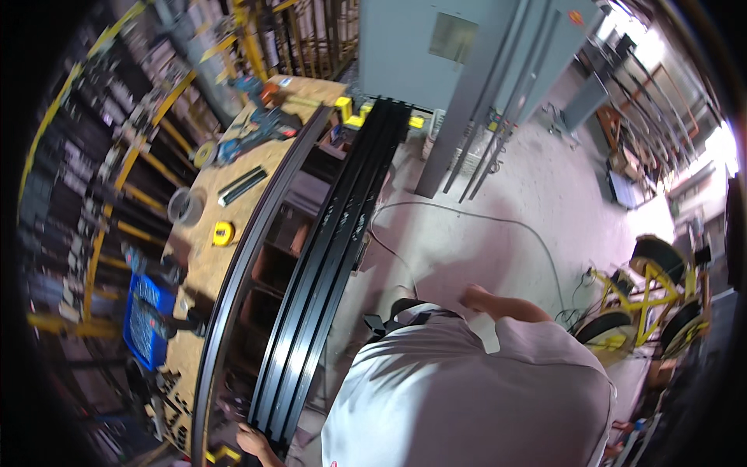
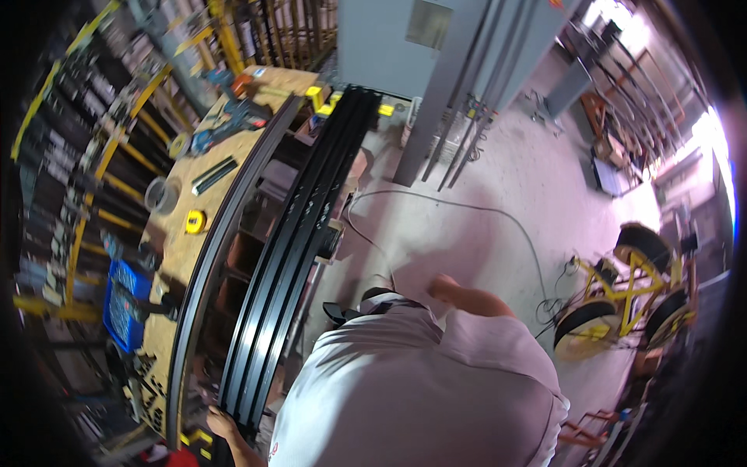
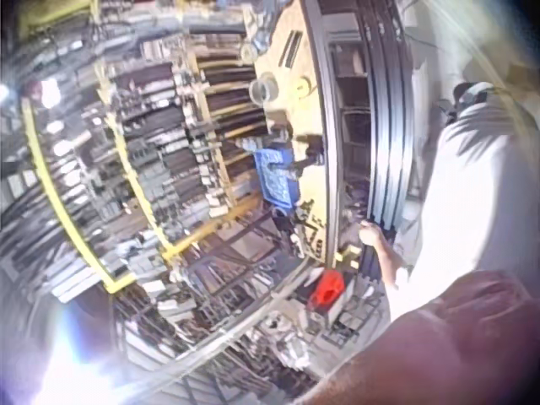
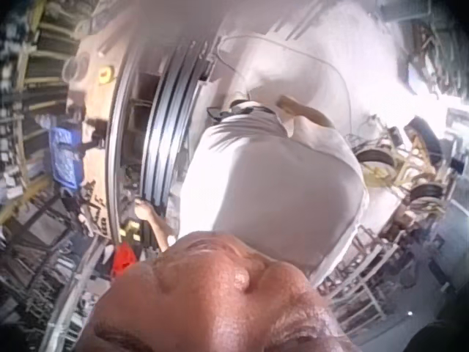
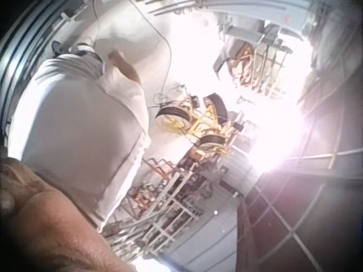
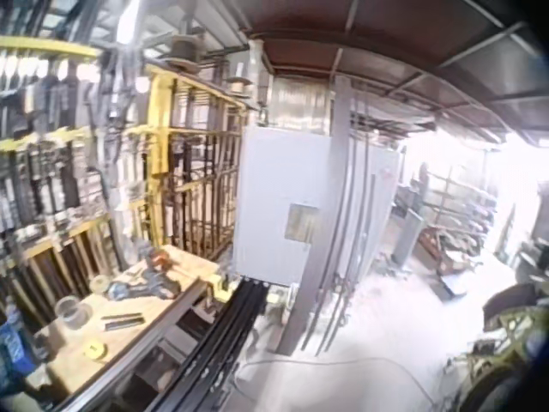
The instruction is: The person uses a drill to secure screws into a black metal frame, then uses a blow-off tool and a hammer to fit additional metal components into the structure.
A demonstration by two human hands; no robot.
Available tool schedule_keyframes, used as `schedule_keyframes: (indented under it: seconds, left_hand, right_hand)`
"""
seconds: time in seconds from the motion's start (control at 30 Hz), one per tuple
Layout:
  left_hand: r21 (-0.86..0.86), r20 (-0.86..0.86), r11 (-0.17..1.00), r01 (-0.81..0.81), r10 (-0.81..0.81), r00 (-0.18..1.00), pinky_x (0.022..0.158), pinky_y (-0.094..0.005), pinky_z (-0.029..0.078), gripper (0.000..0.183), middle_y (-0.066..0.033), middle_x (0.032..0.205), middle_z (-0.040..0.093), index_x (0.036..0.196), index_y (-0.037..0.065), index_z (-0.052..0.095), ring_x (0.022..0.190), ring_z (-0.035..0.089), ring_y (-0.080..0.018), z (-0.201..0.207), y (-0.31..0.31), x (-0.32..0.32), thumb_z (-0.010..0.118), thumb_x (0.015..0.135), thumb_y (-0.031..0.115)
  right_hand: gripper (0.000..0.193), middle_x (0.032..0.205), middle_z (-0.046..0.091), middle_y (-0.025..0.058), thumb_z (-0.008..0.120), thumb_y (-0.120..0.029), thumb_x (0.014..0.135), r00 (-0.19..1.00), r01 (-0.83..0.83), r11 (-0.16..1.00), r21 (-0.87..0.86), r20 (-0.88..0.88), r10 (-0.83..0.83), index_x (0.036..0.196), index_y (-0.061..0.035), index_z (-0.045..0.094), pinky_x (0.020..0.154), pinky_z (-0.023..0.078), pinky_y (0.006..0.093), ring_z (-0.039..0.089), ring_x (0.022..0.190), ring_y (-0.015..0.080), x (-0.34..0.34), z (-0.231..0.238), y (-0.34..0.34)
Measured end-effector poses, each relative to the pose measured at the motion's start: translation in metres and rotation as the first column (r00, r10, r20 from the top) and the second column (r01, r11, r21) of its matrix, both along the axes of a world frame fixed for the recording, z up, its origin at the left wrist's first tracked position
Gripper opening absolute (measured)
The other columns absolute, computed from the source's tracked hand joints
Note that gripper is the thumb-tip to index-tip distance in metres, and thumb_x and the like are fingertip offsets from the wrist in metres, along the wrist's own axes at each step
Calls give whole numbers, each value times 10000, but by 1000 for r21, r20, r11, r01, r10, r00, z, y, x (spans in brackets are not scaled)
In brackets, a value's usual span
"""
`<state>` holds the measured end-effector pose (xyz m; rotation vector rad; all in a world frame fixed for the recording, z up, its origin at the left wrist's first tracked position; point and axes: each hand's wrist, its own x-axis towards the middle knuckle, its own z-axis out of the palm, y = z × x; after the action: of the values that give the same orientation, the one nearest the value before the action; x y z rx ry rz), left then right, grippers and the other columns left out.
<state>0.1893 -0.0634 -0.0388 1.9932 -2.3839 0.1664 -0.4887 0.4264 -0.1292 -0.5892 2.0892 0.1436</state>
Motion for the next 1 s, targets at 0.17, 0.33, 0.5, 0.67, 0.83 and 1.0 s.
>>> schedule_keyframes:
  seconds: [0.17,0.33,0.5,0.67,0.83,1.0]
  left_hand:
    - [-116,194,993,33,-10,981,799,-530,505,389,-257,874,693,928,-33,733,865,651,-461,54,-6,9,527,1030,281]
    - [-328,-386,943,-54,-81,919,799,-450,540,357,-212,1027,715,1129,-50,716,894,670,-359,58,8,-185,586,1065,276]
    - [-42,-589,785,619,-519,619,719,-393,546,172,-147,894,693,1014,-14,717,784,662,-293,53,138,-430,575,965,68]
    - [622,-689,456,637,-68,722,803,-422,571,314,-154,927,745,1115,-66,716,861,705,-286,-6,240,-512,640,997,215]
    - [859,-349,251,447,-353,868,886,-451,557,541,-169,1090,735,1267,-83,647,981,693,-301,-72,254,-488,522,1055,399]
    - [938,-259,107,330,-418,871,913,-473,546,591,-183,1126,717,1269,-76,632,1008,681,-333,-114,246,-621,466,1062,452]
  right_hand:
    - [297,780,741,107,730,-293,919,913,404,915,22,51,-404,973,-3,767,557,606,372,738,650,215,12,24,68]
    - [398,872,768,147,728,-379,905,692,714,691,-112,259,-674,1027,-3,774,655,618,407,757,733,266,-23,-2,83]
    - [573,1201,723,245,718,-440,853,936,352,863,-362,115,-333,1256,-32,722,1028,524,446,674,1152,410,-101,-29,93]
    - [439,892,740,168,738,-207,906,434,883,307,-355,370,-822,1246,67,690,637,587,362,705,723,207,-201,-3,160]
    - [354,846,692,97,655,-182,949,98,914,-47,-403,332,-938,1200,65,672,541,521,322,638,628,177,-267,-50,252]
    - [335,810,664,81,668,-239,940,29,969,-33,-246,245,-969,1102,54,689,544,515,354,638,629,198,-280,-45,289]
